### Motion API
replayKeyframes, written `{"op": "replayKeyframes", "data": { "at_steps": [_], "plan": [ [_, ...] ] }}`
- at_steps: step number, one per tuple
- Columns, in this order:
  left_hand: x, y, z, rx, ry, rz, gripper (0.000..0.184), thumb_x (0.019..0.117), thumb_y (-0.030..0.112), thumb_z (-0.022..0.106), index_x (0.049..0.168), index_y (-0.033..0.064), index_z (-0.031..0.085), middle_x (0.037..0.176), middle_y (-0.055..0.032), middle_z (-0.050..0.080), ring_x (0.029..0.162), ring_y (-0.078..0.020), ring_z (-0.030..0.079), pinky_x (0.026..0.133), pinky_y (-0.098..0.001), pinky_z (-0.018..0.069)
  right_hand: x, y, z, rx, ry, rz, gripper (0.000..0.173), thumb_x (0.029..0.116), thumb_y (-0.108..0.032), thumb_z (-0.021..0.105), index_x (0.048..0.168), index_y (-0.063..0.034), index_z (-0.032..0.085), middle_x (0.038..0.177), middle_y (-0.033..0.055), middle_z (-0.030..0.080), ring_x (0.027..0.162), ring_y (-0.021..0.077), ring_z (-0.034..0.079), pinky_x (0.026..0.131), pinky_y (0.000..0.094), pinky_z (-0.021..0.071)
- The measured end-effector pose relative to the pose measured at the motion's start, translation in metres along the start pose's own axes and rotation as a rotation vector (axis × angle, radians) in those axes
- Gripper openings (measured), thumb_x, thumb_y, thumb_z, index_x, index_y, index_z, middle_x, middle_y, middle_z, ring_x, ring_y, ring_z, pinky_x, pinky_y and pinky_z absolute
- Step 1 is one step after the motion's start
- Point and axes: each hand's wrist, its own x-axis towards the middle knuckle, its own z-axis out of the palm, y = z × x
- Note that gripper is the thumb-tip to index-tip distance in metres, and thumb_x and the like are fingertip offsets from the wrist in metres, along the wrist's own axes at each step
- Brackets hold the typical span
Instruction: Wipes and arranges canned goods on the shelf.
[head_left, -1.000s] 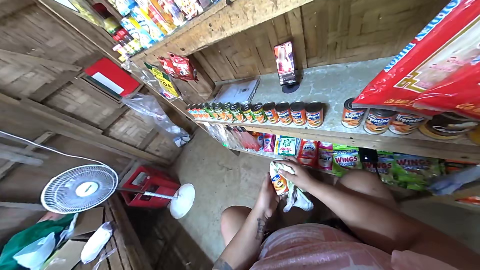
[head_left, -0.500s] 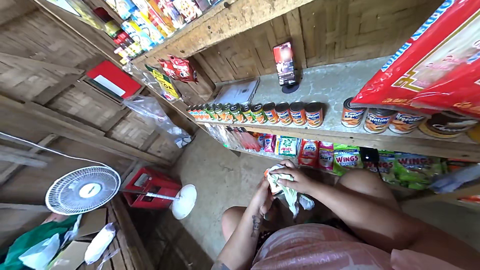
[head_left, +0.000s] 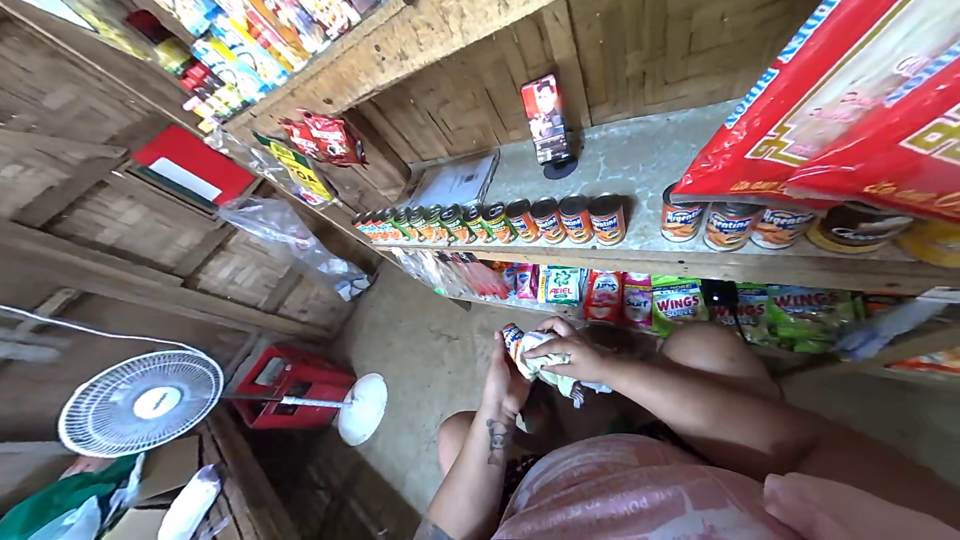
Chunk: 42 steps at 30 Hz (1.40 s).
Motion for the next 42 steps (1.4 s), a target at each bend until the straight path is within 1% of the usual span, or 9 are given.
{"op": "replayKeyframes", "data": {
  "at_steps": [3, 6, 10, 14, 19, 23, 33, 37, 42],
  "plan": [
    [-0.006, -0.008, 0.004, -0.017, -0.055, -0.061, 0.063, 0.1080, 0.058, 0.019, 0.125, 0.0103, 0.057, 0.102, -0.0119, 0.072, 0.087, -0.0209, 0.072, 0.071, -0.0350, 0.0609, 0.000, -0.002, -0.001, -0.068, 0.004, -0.002, 0.040, 0.0832, -0.018, 0.084, 0.122, -0.0186, 0.074, 0.135, 0.0225, 0.054, 0.126, 0.0274, 0.054, 0.106, 0.0395, 0.0489],
    [-0.009, -0.019, 0.002, -0.083, -0.125, -0.097, 0.059, 0.1092, 0.054, 0.021, 0.125, 0.0115, 0.058, 0.104, -0.0119, 0.072, 0.091, -0.0218, 0.073, 0.075, -0.0364, 0.0623, -0.001, -0.002, -0.003, -0.103, 0.017, -0.001, 0.045, 0.0786, -0.028, 0.089, 0.119, -0.0141, 0.073, 0.129, 0.0207, 0.059, 0.119, 0.0275, 0.059, 0.102, 0.0417, 0.0522],
    [-0.010, -0.017, -0.001, -0.088, -0.147, -0.121, 0.059, 0.1090, 0.055, 0.022, 0.127, 0.0120, 0.058, 0.106, -0.0126, 0.072, 0.092, -0.0235, 0.073, 0.076, -0.0381, 0.0622, 0.000, -0.010, -0.009, -0.122, 0.040, 0.056, 0.040, 0.0884, -0.034, 0.080, 0.117, -0.0060, 0.073, 0.125, 0.0197, 0.063, 0.116, 0.0250, 0.062, 0.101, 0.0389, 0.0527],
    [-0.011, -0.001, 0.005, -0.186, -0.124, -0.053, 0.059, 0.1084, 0.056, 0.022, 0.125, 0.0108, 0.056, 0.107, -0.0137, 0.072, 0.091, -0.0241, 0.073, 0.075, -0.0373, 0.0629, 0.008, -0.014, -0.011, -0.043, 0.132, 0.133, 0.041, 0.0943, -0.027, 0.073, 0.121, 0.0030, 0.070, 0.125, 0.0218, 0.065, 0.122, 0.0259, 0.059, 0.108, 0.0375, 0.0469],
    [-0.011, 0.006, 0.009, -0.244, -0.135, 0.021, 0.060, 0.1085, 0.055, 0.021, 0.126, 0.0074, 0.053, 0.109, -0.0148, 0.070, 0.093, -0.0235, 0.073, 0.075, -0.0359, 0.0632, 0.009, -0.011, -0.006, -0.009, 0.137, 0.106, 0.061, 0.0847, -0.031, 0.083, 0.135, -0.0036, 0.064, 0.132, 0.0172, 0.063, 0.130, 0.0246, 0.054, 0.114, 0.0378, 0.0417],
    [-0.017, -0.006, 0.012, -0.220, -0.216, 0.019, 0.058, 0.1089, 0.053, 0.023, 0.133, 0.0089, 0.051, 0.116, -0.0128, 0.069, 0.105, -0.0233, 0.070, 0.089, -0.0402, 0.0602, 0.004, -0.012, -0.002, -0.025, 0.175, -0.005, 0.067, 0.0770, -0.036, 0.088, 0.130, -0.0012, 0.065, 0.129, 0.0197, 0.063, 0.127, 0.0267, 0.055, 0.112, 0.0390, 0.0434],
    [-0.017, -0.003, 0.009, -0.046, -0.116, 0.098, 0.061, 0.1089, 0.054, 0.020, 0.135, 0.0083, 0.050, 0.115, -0.0131, 0.069, 0.101, -0.0232, 0.070, 0.084, -0.0402, 0.0602, 0.005, -0.021, -0.007, 0.066, 0.175, 0.162, 0.038, 0.0977, -0.019, 0.065, 0.129, 0.0026, 0.066, 0.133, 0.0221, 0.061, 0.129, 0.0230, 0.054, 0.113, 0.0326, 0.0419],
    [-0.013, -0.006, 0.000, 0.076, -0.012, 0.158, 0.049, 0.1115, 0.039, 0.035, 0.149, 0.0079, 0.034, 0.124, -0.0161, 0.063, 0.105, -0.0250, 0.068, 0.087, -0.0405, 0.0590, 0.008, -0.026, -0.009, 0.094, 0.191, 0.255, 0.047, 0.0994, -0.027, 0.063, 0.141, -0.0053, 0.060, 0.145, 0.0187, 0.055, 0.139, 0.0234, 0.048, 0.118, 0.0369, 0.0381],
    [-0.021, -0.021, 0.016, 0.123, 0.051, 0.184, 0.042, 0.1093, 0.019, 0.042, 0.148, 0.0059, 0.032, 0.121, -0.0163, 0.063, 0.103, -0.0239, 0.067, 0.085, -0.0410, 0.0577, 0.006, -0.022, -0.002, -0.068, -0.036, 0.228, 0.064, 0.1001, -0.036, 0.063, 0.157, -0.0145, 0.043, 0.157, 0.0178, 0.044, 0.146, 0.0278, 0.041, 0.122, 0.0436, 0.0344]
  ]
}}
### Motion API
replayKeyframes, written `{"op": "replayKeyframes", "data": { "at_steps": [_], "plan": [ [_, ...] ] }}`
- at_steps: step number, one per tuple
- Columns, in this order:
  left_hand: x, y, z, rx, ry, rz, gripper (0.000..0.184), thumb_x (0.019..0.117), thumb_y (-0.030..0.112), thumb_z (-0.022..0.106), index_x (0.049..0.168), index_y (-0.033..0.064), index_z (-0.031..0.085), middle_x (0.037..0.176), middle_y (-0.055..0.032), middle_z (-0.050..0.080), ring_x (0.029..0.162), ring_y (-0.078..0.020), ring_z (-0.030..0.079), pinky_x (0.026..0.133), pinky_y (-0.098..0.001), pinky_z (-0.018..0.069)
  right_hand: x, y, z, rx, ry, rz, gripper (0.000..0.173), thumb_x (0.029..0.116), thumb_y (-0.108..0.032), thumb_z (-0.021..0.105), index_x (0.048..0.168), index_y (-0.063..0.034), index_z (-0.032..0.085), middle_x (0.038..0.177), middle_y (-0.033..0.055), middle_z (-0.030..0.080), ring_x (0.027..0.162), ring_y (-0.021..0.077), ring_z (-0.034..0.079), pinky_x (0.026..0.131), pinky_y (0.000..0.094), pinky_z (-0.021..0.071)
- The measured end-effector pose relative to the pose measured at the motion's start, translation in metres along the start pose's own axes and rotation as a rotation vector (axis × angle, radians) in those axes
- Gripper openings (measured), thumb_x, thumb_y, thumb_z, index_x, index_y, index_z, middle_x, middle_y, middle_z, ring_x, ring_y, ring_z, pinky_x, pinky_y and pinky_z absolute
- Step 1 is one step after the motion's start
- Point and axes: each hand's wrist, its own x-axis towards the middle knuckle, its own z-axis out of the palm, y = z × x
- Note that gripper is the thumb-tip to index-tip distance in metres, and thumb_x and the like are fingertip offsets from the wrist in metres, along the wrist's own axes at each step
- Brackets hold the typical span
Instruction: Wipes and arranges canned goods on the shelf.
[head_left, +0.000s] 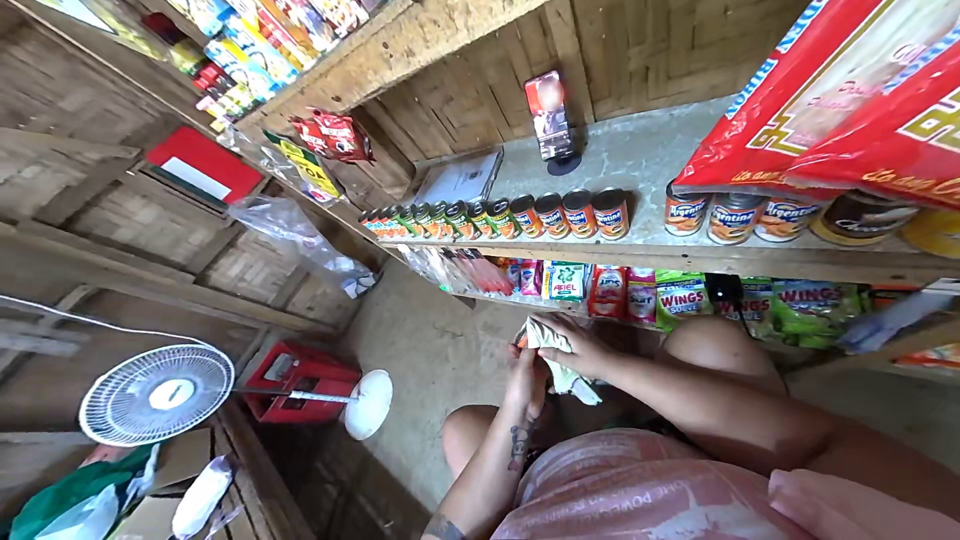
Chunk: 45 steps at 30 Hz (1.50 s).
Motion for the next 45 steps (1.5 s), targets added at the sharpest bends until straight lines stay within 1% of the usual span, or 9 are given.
{"op": "replayKeyframes", "data": {
  "at_steps": [3, 7, 9, 19, 23, 27, 35, 41, 45],
  "plan": [
    [-0.001, 0.001, -0.001, 0.063, -0.020, 0.009, 0.042, 0.1088, 0.020, 0.046, 0.146, 0.0040, 0.035, 0.119, -0.0159, 0.063, 0.101, -0.0222, 0.067, 0.085, -0.0391, 0.0578, -0.001, 0.000, -0.003, 0.113, 0.013, 0.091, 0.062, 0.1021, -0.035, 0.061, 0.156, -0.0117, 0.043, 0.155, 0.0177, 0.047, 0.144, 0.0242, 0.044, 0.121, 0.0392, 0.0350],
    [-0.004, 0.010, -0.007, 0.191, -0.125, 0.115, 0.047, 0.1042, 0.012, 0.052, 0.147, -0.0026, 0.038, 0.128, -0.0156, 0.062, 0.109, -0.0178, 0.065, 0.097, -0.0340, 0.0543, -0.002, -0.015, -0.010, 0.381, 0.059, 0.343, 0.059, 0.1047, -0.037, 0.057, 0.150, -0.0016, 0.045, 0.145, 0.0172, 0.056, 0.132, 0.0186, 0.056, 0.114, 0.0361, 0.0443],
    [-0.002, 0.014, -0.011, 0.212, -0.193, 0.149, 0.051, 0.1019, 0.010, 0.053, 0.148, -0.0034, 0.037, 0.132, -0.0171, 0.060, 0.113, -0.0188, 0.064, 0.100, -0.0354, 0.0534, -0.001, -0.023, -0.013, 0.520, 0.088, 0.440, 0.056, 0.1058, -0.039, 0.055, 0.147, -0.0017, 0.048, 0.137, 0.0156, 0.061, 0.123, 0.0157, 0.061, 0.107, 0.0341, 0.0494],
    [0.001, 0.023, -0.015, 0.341, -0.331, 0.481, 0.073, 0.0909, 0.002, 0.064, 0.151, -0.0106, 0.026, 0.140, -0.0204, 0.055, 0.121, -0.0191, 0.063, 0.104, -0.0349, 0.0537, 0.001, -0.024, -0.017, 0.786, 0.102, 0.666, 0.052, 0.1070, -0.047, 0.048, 0.142, -0.0103, 0.054, 0.131, 0.0104, 0.064, 0.119, 0.0174, 0.063, 0.101, 0.0382, 0.0526],
    [0.004, 0.026, -0.017, 0.559, -0.354, 0.629, 0.073, 0.0917, 0.014, 0.072, 0.149, -0.0119, 0.035, 0.143, -0.0249, 0.052, 0.126, -0.0218, 0.060, 0.107, -0.0355, 0.0519, 0.001, -0.018, -0.016, 0.875, 0.117, 0.624, 0.035, 0.1101, -0.033, 0.045, 0.131, -0.0076, 0.058, 0.110, 0.0075, 0.069, 0.098, 0.0142, 0.068, 0.086, 0.0337, 0.0584],
    [0.002, 0.028, -0.011, 0.641, -0.350, 0.646, 0.077, 0.0911, 0.019, 0.075, 0.151, -0.0080, 0.035, 0.143, -0.0230, 0.055, 0.128, -0.0216, 0.059, 0.110, -0.0366, 0.0490, 0.001, -0.020, -0.015, 0.866, 0.198, 0.644, 0.027, 0.1099, -0.020, 0.044, 0.129, -0.0028, 0.055, 0.102, 0.0077, 0.066, 0.089, 0.0119, 0.066, 0.081, 0.0303, 0.0576],
    [0.003, 0.022, -0.007, 0.781, -0.284, 0.825, 0.066, 0.0910, 0.029, 0.078, 0.144, 0.0018, 0.051, 0.141, -0.0163, 0.057, 0.127, -0.0223, 0.058, 0.107, -0.0409, 0.0511, 0.007, -0.012, -0.012, 0.790, 0.260, 0.659, 0.027, 0.1073, -0.019, 0.054, 0.130, -0.0044, 0.058, 0.103, 0.0096, 0.068, 0.090, 0.0142, 0.067, 0.081, 0.0323, 0.0578],
    [0.005, 0.021, -0.009, 0.756, -0.363, 0.742, 0.064, 0.0891, 0.016, 0.078, 0.146, 0.0038, 0.050, 0.145, -0.0141, 0.055, 0.133, -0.0247, 0.055, 0.109, -0.0449, 0.0505, 0.009, -0.005, -0.009, 0.774, 0.376, 0.635, 0.037, 0.1024, -0.026, 0.064, 0.134, -0.0078, 0.058, 0.113, 0.0118, 0.070, 0.100, 0.0194, 0.069, 0.088, 0.0393, 0.0587],
    [0.004, 0.024, -0.008, 0.582, -0.367, 0.566, 0.066, 0.0907, 0.008, 0.073, 0.150, 0.0029, 0.043, 0.145, -0.0167, 0.052, 0.126, -0.0236, 0.060, 0.105, -0.0416, 0.0547, 0.007, -0.009, -0.012, 0.788, 0.366, 0.617, 0.040, 0.1046, -0.024, 0.060, 0.139, -0.0064, 0.055, 0.120, 0.0139, 0.068, 0.107, 0.0208, 0.068, 0.093, 0.0399, 0.0571]
  ]
}}
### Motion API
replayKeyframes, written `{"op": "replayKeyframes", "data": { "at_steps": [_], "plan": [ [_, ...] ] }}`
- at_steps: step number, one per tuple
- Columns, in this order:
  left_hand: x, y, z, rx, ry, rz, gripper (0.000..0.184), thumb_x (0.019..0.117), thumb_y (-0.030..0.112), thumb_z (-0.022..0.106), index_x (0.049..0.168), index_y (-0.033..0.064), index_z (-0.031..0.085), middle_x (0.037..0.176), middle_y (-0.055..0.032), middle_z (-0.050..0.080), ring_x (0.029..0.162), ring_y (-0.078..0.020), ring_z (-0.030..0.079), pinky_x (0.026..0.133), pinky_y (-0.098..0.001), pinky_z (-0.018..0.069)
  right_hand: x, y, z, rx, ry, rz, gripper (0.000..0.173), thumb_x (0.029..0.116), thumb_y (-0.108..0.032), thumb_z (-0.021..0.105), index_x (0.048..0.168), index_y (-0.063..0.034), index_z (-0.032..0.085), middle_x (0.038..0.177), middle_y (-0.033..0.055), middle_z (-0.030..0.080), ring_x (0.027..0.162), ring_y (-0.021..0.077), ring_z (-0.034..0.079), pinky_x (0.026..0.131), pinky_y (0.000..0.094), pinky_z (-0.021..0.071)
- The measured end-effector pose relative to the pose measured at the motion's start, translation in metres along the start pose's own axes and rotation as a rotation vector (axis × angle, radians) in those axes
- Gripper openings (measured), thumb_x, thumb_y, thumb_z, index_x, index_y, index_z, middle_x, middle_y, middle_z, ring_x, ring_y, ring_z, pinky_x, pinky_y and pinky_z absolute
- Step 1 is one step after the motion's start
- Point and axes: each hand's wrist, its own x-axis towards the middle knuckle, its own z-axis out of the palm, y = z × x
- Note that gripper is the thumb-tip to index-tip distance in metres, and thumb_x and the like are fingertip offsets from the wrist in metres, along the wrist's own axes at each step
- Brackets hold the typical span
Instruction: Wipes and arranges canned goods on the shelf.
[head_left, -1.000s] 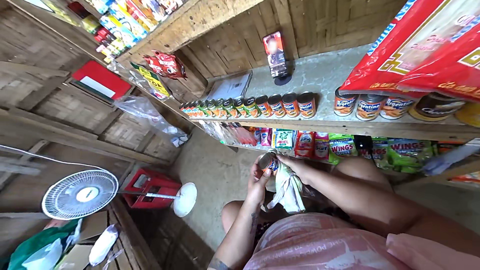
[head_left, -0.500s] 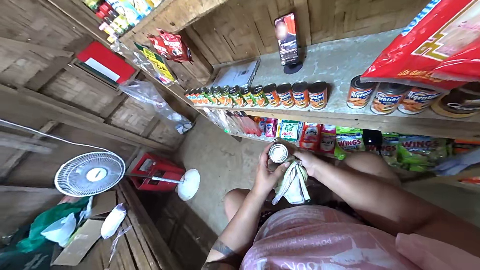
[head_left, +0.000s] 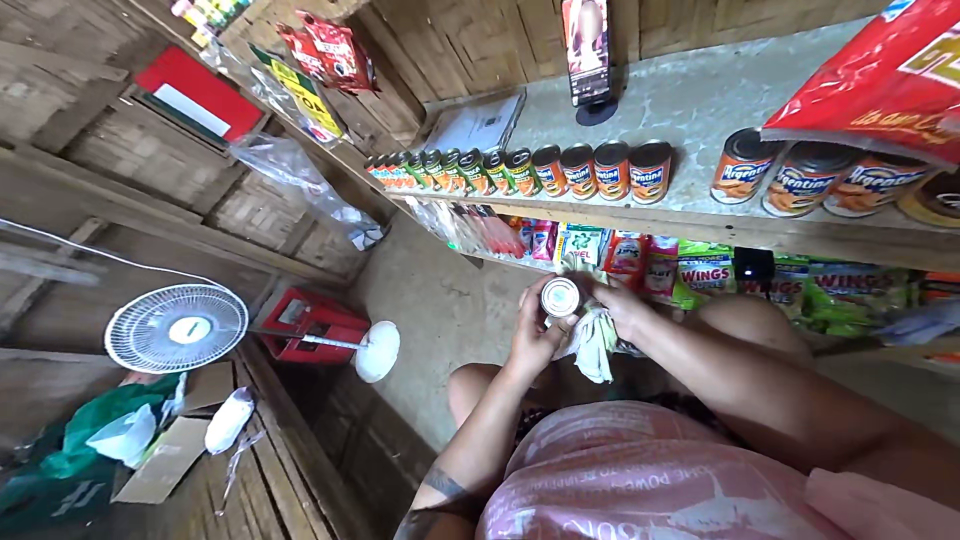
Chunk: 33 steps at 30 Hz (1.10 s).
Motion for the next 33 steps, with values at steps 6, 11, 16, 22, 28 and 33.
{"op": "replayKeyframes", "data": {
  "at_steps": [6, 11, 16, 22, 28, 33],
  "plan": [
    [0.005, 0.000, -0.015, -0.288, 0.174, -0.203, 0.064, 0.0960, 0.007, 0.061, 0.154, 0.0086, 0.035, 0.139, -0.0136, 0.057, 0.118, -0.0224, 0.063, 0.102, -0.0423, 0.0546, -0.008, -0.008, -0.002, -0.173, -0.109, 0.008, 0.052, 0.1003, -0.036, 0.066, 0.140, -0.0037, 0.055, 0.121, 0.0167, 0.068, 0.108, 0.0217, 0.067, 0.095, 0.0399, 0.0563],
    [0.004, -0.003, -0.018, -0.229, 0.192, -0.215, 0.066, 0.0948, 0.011, 0.064, 0.153, 0.0024, 0.034, 0.139, -0.0176, 0.057, 0.120, -0.0243, 0.063, 0.103, -0.0419, 0.0549, -0.006, -0.005, 0.000, -0.197, -0.126, -0.022, 0.053, 0.0963, -0.025, 0.073, 0.140, -0.0012, 0.053, 0.126, 0.0171, 0.066, 0.112, 0.0207, 0.066, 0.097, 0.0377, 0.0558],
    [0.007, 0.005, -0.011, -0.121, 0.198, -0.198, 0.076, 0.0862, 0.018, 0.074, 0.147, -0.0041, 0.034, 0.132, -0.0159, 0.058, 0.117, -0.0154, 0.062, 0.100, -0.0316, 0.0543, -0.001, -0.002, -0.001, -0.178, -0.113, -0.032, 0.057, 0.0932, -0.020, 0.076, 0.142, -0.0014, 0.052, 0.128, 0.0184, 0.064, 0.114, 0.0220, 0.066, 0.098, 0.0391, 0.0559],
    [0.005, -0.003, -0.008, 0.060, 0.070, -0.033, 0.075, 0.0812, 0.020, 0.085, 0.140, -0.0043, 0.046, 0.136, -0.0187, 0.057, 0.119, -0.0202, 0.062, 0.100, -0.0355, 0.0565, -0.002, -0.004, -0.002, -0.098, -0.080, -0.031, 0.051, 0.0981, -0.020, 0.070, 0.144, -0.0060, 0.052, 0.130, 0.0157, 0.064, 0.117, 0.0215, 0.064, 0.099, 0.0403, 0.0542],
    [0.003, -0.003, -0.010, 0.211, -0.099, 0.166, 0.069, 0.0832, 0.026, 0.085, 0.138, -0.0025, 0.054, 0.139, -0.0180, 0.056, 0.128, -0.0226, 0.056, 0.106, -0.0382, 0.0526, -0.007, -0.010, -0.003, -0.156, -0.124, 0.027, 0.044, 0.1060, -0.029, 0.057, 0.142, -0.0045, 0.052, 0.128, 0.0146, 0.065, 0.116, 0.0192, 0.065, 0.100, 0.0377, 0.0538],
    [0.000, -0.002, -0.014, 0.246, -0.095, 0.217, 0.066, 0.0841, 0.023, 0.084, 0.135, -0.0060, 0.054, 0.138, -0.0212, 0.057, 0.129, -0.0224, 0.057, 0.106, -0.0364, 0.0523, -0.009, -0.014, -0.002, -0.328, -0.159, 0.090, 0.048, 0.1090, -0.035, 0.050, 0.147, -0.0048, 0.049, 0.136, 0.0172, 0.061, 0.124, 0.0225, 0.060, 0.105, 0.0412, 0.0492]
  ]
}}
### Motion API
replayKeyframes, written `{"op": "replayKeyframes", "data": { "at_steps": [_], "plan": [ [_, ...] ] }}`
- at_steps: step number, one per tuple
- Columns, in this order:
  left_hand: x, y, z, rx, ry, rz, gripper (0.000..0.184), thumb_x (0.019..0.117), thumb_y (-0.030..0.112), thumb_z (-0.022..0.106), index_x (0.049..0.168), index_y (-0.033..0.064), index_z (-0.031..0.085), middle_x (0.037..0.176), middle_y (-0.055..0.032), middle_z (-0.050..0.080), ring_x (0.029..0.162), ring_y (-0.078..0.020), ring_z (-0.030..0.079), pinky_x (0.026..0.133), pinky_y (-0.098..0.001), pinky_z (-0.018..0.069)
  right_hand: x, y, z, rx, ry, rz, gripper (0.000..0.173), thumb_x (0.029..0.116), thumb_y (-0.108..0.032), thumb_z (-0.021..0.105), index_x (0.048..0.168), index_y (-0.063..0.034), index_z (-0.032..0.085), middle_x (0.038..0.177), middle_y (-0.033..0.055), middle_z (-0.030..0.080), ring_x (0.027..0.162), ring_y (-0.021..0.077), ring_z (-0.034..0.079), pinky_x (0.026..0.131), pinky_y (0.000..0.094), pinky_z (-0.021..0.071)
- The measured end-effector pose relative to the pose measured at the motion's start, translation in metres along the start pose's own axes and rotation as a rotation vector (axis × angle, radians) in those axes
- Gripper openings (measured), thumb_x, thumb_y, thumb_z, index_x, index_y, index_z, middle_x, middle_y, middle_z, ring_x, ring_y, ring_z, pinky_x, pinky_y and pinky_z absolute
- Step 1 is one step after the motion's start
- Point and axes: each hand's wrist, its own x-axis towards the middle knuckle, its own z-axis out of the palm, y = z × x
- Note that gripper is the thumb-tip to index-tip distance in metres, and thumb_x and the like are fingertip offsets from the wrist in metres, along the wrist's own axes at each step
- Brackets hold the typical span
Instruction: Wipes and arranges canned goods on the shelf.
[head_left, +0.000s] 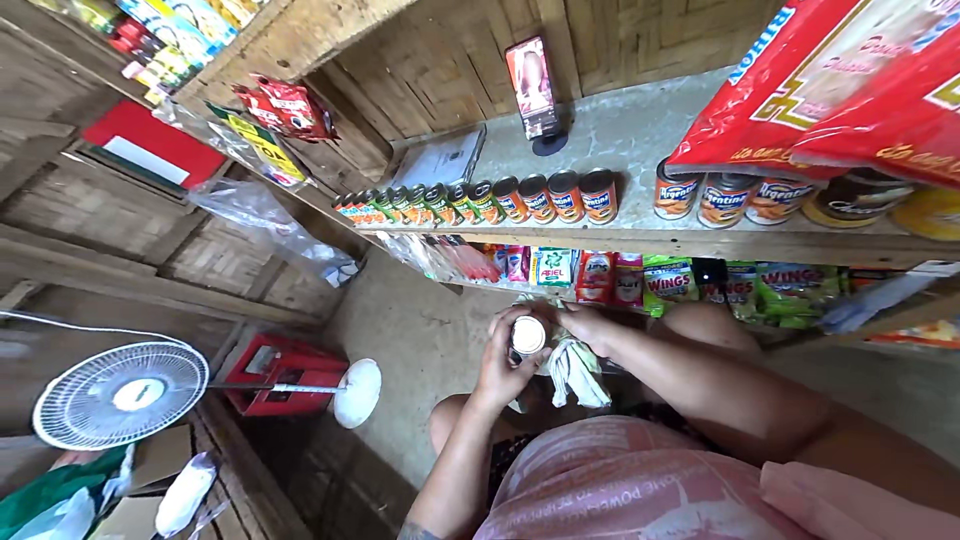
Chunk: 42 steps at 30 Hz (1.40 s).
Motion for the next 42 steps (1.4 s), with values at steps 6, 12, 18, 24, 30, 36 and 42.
{"op": "replayKeyframes", "data": {
  "at_steps": [6, 12, 18, 24, 30, 36, 42],
  "plan": [
    [-0.005, -0.008, -0.003, 0.071, 0.033, -0.028, 0.066, 0.0832, 0.020, 0.085, 0.136, -0.0042, 0.054, 0.135, -0.0202, 0.060, 0.126, -0.0250, 0.060, 0.105, -0.0399, 0.0537, 0.006, 0.005, 0.001, -0.021, 0.060, -0.151, 0.053, 0.1022, -0.035, 0.064, 0.145, -0.0072, 0.051, 0.135, 0.0171, 0.062, 0.122, 0.0234, 0.061, 0.102, 0.0437, 0.0513],
    [-0.008, -0.006, 0.001, 0.086, -0.006, -0.090, 0.066, 0.0838, 0.020, 0.085, 0.137, -0.0042, 0.054, 0.137, -0.0197, 0.060, 0.125, -0.0234, 0.061, 0.105, -0.0385, 0.0540, 0.013, 0.010, 0.000, 0.082, 0.116, -0.174, 0.058, 0.0961, -0.026, 0.073, 0.146, -0.0109, 0.050, 0.136, 0.0178, 0.061, 0.121, 0.0250, 0.062, 0.100, 0.0443, 0.0536],
    [-0.010, -0.001, 0.006, 0.008, -0.008, -0.075, 0.065, 0.0831, 0.013, 0.084, 0.138, -0.0048, 0.053, 0.140, -0.0209, 0.058, 0.125, -0.0237, 0.062, 0.102, -0.0374, 0.0566, 0.002, 0.002, 0.000, 0.197, 0.088, -0.138, 0.050, 0.0996, -0.024, 0.068, 0.144, -0.0087, 0.052, 0.127, 0.0146, 0.065, 0.113, 0.0208, 0.065, 0.095, 0.0398, 0.0553],
    [-0.010, -0.004, 0.001, 0.071, -0.029, -0.007, 0.062, 0.0836, 0.009, 0.082, 0.137, -0.0060, 0.054, 0.141, -0.0234, 0.057, 0.129, -0.0268, 0.060, 0.105, -0.0404, 0.0546, 0.001, 0.000, -0.001, 0.090, 0.037, -0.100, 0.055, 0.1029, -0.037, 0.062, 0.145, -0.0042, 0.051, 0.136, 0.0161, 0.062, 0.125, 0.0211, 0.061, 0.105, 0.0404, 0.0508],
    [-0.012, -0.010, -0.004, 0.270, -0.086, 0.029, 0.058, 0.0867, 0.014, 0.078, 0.138, -0.0021, 0.056, 0.139, -0.0203, 0.061, 0.131, -0.0282, 0.058, 0.111, -0.0449, 0.0494, 0.010, 0.006, -0.002, -0.105, 0.066, -0.148, 0.058, 0.1037, -0.041, 0.059, 0.147, -0.0045, 0.048, 0.140, 0.0196, 0.059, 0.129, 0.0261, 0.058, 0.109, 0.0455, 0.0472],
    [-0.012, -0.005, 0.003, 0.297, -0.138, 0.029, 0.058, 0.0828, 0.014, 0.082, 0.135, 0.0006, 0.060, 0.138, -0.0188, 0.062, 0.132, -0.0286, 0.058, 0.111, -0.0457, 0.0489, 0.020, 0.011, -0.006, -0.173, 0.149, -0.233, 0.054, 0.0977, -0.030, 0.071, 0.143, -0.0063, 0.053, 0.135, 0.0209, 0.061, 0.124, 0.0276, 0.061, 0.106, 0.0458, 0.0495],
    [-0.010, -0.003, 0.007, 0.118, -0.081, -0.045, 0.064, 0.0812, 0.017, 0.087, 0.135, -0.0021, 0.058, 0.138, -0.0193, 0.059, 0.127, -0.0233, 0.061, 0.105, -0.0382, 0.0549, 0.015, 0.010, -0.004, 0.039, 0.121, -0.176, 0.052, 0.0962, -0.027, 0.073, 0.139, -0.0027, 0.055, 0.125, 0.0160, 0.067, 0.114, 0.0206, 0.066, 0.098, 0.0392, 0.0550]
  ]
}}
